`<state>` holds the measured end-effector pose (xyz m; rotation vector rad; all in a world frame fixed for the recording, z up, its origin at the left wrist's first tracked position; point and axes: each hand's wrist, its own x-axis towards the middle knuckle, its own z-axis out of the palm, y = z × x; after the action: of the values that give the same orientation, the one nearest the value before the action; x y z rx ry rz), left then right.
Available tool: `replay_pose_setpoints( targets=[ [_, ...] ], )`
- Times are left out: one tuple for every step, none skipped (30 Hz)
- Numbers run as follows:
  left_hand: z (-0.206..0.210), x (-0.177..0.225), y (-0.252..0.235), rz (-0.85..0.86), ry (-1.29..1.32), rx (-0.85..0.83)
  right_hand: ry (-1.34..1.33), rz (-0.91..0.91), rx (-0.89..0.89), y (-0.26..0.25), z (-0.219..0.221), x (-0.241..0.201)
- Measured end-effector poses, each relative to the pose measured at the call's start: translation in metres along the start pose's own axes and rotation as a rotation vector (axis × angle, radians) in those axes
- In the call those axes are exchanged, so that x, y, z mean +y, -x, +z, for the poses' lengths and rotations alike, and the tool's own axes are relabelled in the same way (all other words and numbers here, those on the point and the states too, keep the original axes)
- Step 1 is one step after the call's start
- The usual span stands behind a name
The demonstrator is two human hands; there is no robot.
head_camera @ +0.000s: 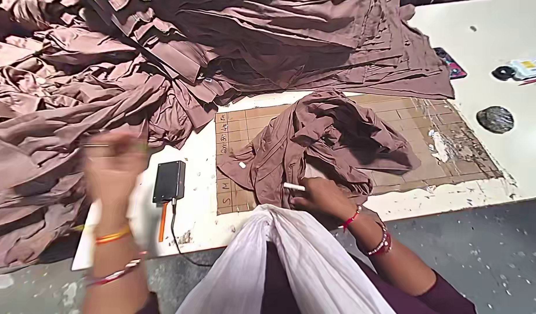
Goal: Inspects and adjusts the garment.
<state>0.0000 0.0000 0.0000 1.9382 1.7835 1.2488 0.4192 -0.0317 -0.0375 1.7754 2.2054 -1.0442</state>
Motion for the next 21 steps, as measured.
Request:
replay_pose_setpoints(
  targets=[
    [0.048,0.021,0.01,0.022,0.137,-0.129,-0.018,-0.053,-0.014,-0.005,0.003,-0.003],
    [0.089,0.04,0.019,0.075,0.235,-0.289,-0.063,-0.141,0.062,-0.007,-0.001,-0.006],
    [0.123,0.055,0.026,0.217,0.288,-0.42,-0.121,-0.267,0.216,-0.008,-0.009,-0.006],
    [0.15,0.067,0.029,0.381,0.318,-0.494,-0.204,-0.425,0.401,-0.008,-0.02,-0.008],
    [0.17,0.08,0.029,0.516,0.331,-0.504,-0.318,-0.582,0.523,-0.009,-0.036,-0.012],
    [0.181,0.095,0.026,0.603,0.345,-0.467,-0.422,-0.695,0.562,-0.007,-0.054,-0.022],
    [0.187,0.11,0.019,0.646,0.379,-0.41,-0.481,-0.773,0.55,-0.002,-0.073,-0.032],
    [0.187,0.124,0.007,0.653,0.439,-0.357,-0.501,-0.816,0.525,0.002,-0.088,-0.042],
    [0.185,0.137,-0.004,0.631,0.508,-0.312,-0.479,-0.823,0.525,0.003,-0.098,-0.048],
    [0.182,0.146,-0.014,0.557,0.581,-0.314,-0.407,-0.786,0.572,0.003,-0.102,-0.051],
    [0.182,0.151,-0.021,0.44,0.635,-0.33,-0.277,-0.708,0.664,0.003,-0.102,-0.049],
    [0.184,0.153,-0.025,0.32,0.649,-0.325,-0.143,-0.608,0.765,0.004,-0.099,-0.044],
    [0.188,0.152,-0.027,0.234,0.612,-0.308,-0.058,-0.516,0.86,0.005,-0.094,-0.035],
    [0.191,0.146,-0.024,0.252,0.497,-0.296,-0.03,-0.432,0.927,0.007,-0.086,-0.024],
    [0.195,0.136,-0.019,0.399,0.334,-0.27,-0.051,-0.392,0.986,0.009,-0.077,-0.01],
    [0.2,0.127,-0.011,0.587,0.159,-0.226,-0.11,-0.397,1.028,0.013,-0.067,0.005],
    [0.204,0.121,-0.003,0.777,0.003,-0.206,-0.197,-0.447,1.03,0.018,-0.053,0.021],
    [0.208,0.12,0.004,0.921,-0.1,-0.235,-0.267,-0.509,0.987,0.025,-0.039,0.035],
    [0.213,0.122,0.01,1.015,-0.162,-0.282,-0.302,-0.562,0.916,0.031,-0.024,0.047],
    [0.22,0.125,0.013,1.064,-0.161,-0.341,-0.291,-0.586,0.839,0.037,-0.007,0.058],
    [0.227,0.127,0.014,1.065,-0.148,-0.393,-0.246,-0.582,0.784,0.041,0.01,0.067]
  ],
)
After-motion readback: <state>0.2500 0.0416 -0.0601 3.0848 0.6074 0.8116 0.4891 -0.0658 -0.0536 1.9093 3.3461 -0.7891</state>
